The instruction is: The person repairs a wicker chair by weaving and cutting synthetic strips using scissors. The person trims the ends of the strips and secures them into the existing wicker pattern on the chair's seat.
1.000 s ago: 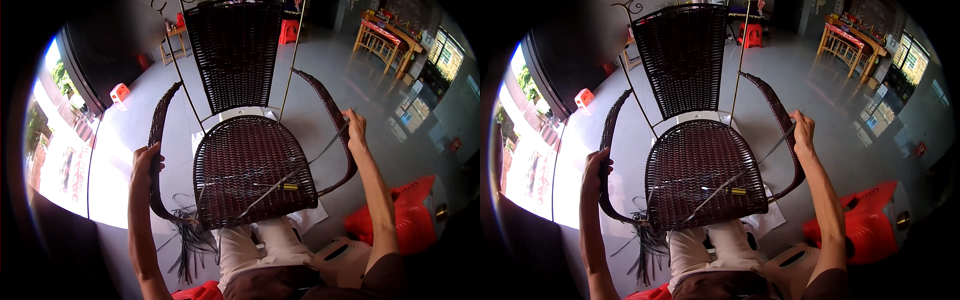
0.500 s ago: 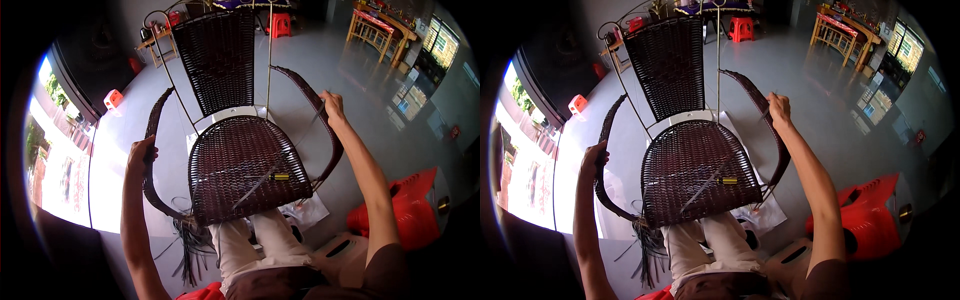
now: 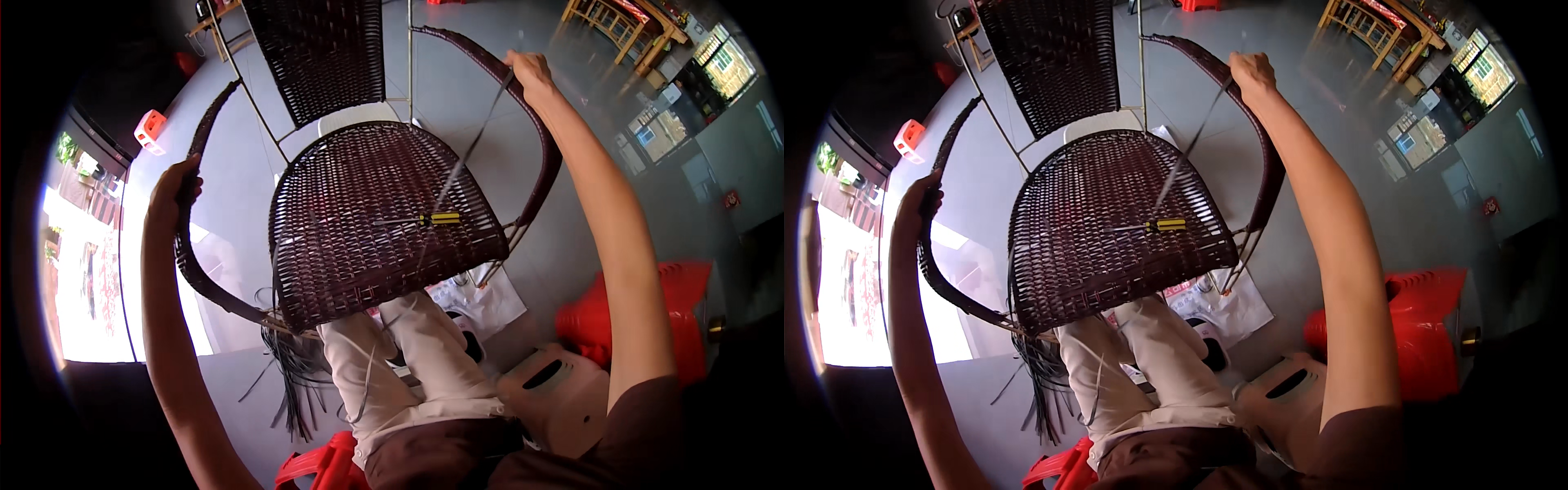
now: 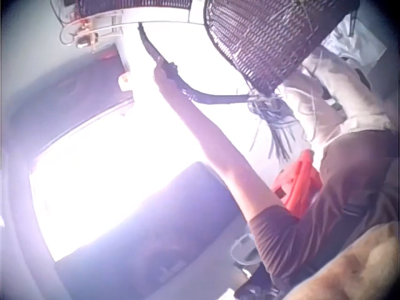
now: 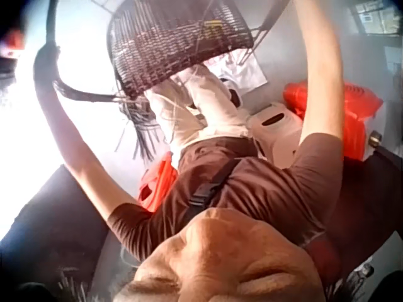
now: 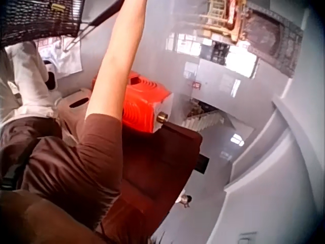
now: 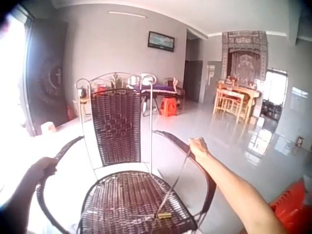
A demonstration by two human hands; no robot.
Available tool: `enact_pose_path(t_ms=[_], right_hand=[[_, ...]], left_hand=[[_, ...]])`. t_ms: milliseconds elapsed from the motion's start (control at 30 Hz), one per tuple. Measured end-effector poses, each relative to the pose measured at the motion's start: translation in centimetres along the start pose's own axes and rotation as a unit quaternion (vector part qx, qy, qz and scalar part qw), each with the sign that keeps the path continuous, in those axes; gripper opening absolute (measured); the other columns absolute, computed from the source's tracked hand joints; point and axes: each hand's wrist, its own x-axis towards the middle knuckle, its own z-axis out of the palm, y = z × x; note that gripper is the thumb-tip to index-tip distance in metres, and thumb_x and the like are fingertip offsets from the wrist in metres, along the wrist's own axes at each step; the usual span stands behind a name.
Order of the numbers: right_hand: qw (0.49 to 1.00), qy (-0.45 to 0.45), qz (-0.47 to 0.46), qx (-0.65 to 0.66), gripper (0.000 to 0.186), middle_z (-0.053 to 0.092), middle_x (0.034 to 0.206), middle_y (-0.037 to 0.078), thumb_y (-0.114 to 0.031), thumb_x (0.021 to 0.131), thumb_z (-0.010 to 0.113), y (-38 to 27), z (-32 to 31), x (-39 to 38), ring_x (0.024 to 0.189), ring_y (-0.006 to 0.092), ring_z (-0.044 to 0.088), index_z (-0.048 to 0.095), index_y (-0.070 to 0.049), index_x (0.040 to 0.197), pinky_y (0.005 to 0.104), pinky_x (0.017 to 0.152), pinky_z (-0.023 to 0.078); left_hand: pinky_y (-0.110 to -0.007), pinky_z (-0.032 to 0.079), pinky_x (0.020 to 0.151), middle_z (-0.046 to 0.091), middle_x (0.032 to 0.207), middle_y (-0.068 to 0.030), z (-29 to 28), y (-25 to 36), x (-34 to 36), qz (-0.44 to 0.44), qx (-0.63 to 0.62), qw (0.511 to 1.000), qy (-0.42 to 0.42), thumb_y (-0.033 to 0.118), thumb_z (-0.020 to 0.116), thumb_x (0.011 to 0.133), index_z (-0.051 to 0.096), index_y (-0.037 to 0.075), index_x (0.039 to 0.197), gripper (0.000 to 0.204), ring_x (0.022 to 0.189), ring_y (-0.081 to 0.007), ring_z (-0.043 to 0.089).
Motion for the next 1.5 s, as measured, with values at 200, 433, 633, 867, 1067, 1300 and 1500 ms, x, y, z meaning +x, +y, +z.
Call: enact_pose_path(t_ms=[200,433,633,867,1067,1300,1500], right_hand=[[0.998,0.025,-0.048,-0.033,0.01,0.058,0.071,0.015,-0.006,0.068,0.057,-0.1,1.9,1.6,0.066,0.0228,0.056,0.061,0.002,0.074,0.0353,0.056,0.044],[0.995,-0.032,-0.004,0.094,0.016,0.057,0.063,0.013,-0.013,0.07,0.055,1.3,1.5,5.3,0.059,0.0252,0.055,0.06,0.001,0.063,0.0404,0.053,0.044],[0.995,0.039,-0.093,-0.024,0.021,0.062,0.068,0.016,-0.017,0.071,0.056,1.8,1.3,5.4,0.066,0.0249,0.059,0.064,0.001,0.067,0.0384,0.061,0.046],[0.996,0.015,-0.088,-0.007,0.023,0.064,0.071,0.014,-0.018,0.072,0.055,1.7,1.0,4.9,0.069,0.0238,0.059,0.065,0.002,0.069,0.0372,0.06,0.045],[0.996,0.018,-0.084,-0.01,0.02,0.062,0.07,0.015,-0.014,0.074,0.052,1.3,1.0,6.6,0.069,0.0253,0.058,0.063,0.003,0.071,0.0371,0.061,0.045],[0.998,0.028,-0.051,0.01,0.022,0.063,0.075,0.017,-0.013,0.074,0.05,1.1,1.4,5.3,0.072,0.0268,0.059,0.062,0.005,0.077,0.0376,0.063,0.046],[0.996,0.034,-0.067,-0.04,0.022,0.064,0.076,0.017,-0.013,0.074,0.049,1.0,1.6,4.9,0.073,0.0261,0.06,0.063,0.004,0.075,0.0372,0.064,0.047]], left_hand=[[-0.016,0.041,0.055,0.056,0.068,-0.0023,-1.1,-1.2,0.3,-0.032,0.037,0.998,0.047,0.03,0.068,0.076,0.062,0.005,0.083,0.027,0.059,-0.0071,0.052],[-0.012,0.039,0.048,0.06,0.075,0.0031,-3.3,-2.0,3.9,-0.072,0.11,0.991,0.039,0.033,0.059,0.083,0.063,0.011,0.093,0.025,0.056,-0.0013,0.052],[-0.014,0.042,0.051,0.06,0.071,0.0011,-1.7,-2.2,2.2,-0.024,0.031,0.999,0.013,0.034,0.064,0.078,0.063,0.008,0.086,0.027,0.057,-0.0044,0.054],[-0.015,0.04,0.051,0.059,0.07,0.0009,-0.3,-0.9,0.9,-0.007,0.111,0.992,0.06,0.037,0.062,0.079,0.063,0.007,0.084,0.03,0.056,-0.004,0.052],[-0.013,0.037,0.05,0.059,0.07,0.0037,0.2,-0.6,0.5,-0.028,0.143,0.988,0.053,0.042,0.06,0.08,0.062,0.009,0.087,0.033,0.057,-0.0009,0.051],[-0.013,0.037,0.05,0.06,0.071,0.0034,-1.3,-1.1,1.3,-0.02,0.126,0.991,0.038,0.04,0.062,0.078,0.063,0.008,0.087,0.033,0.057,-0.001,0.051],[-0.014,0.044,0.057,0.059,0.068,-0.0028,-0.8,-1.0,0.9,-0.038,0.066,0.996,0.041,0.034,0.072,0.07,0.061,0.006,0.079,0.032,0.056,-0.0074,0.054]])
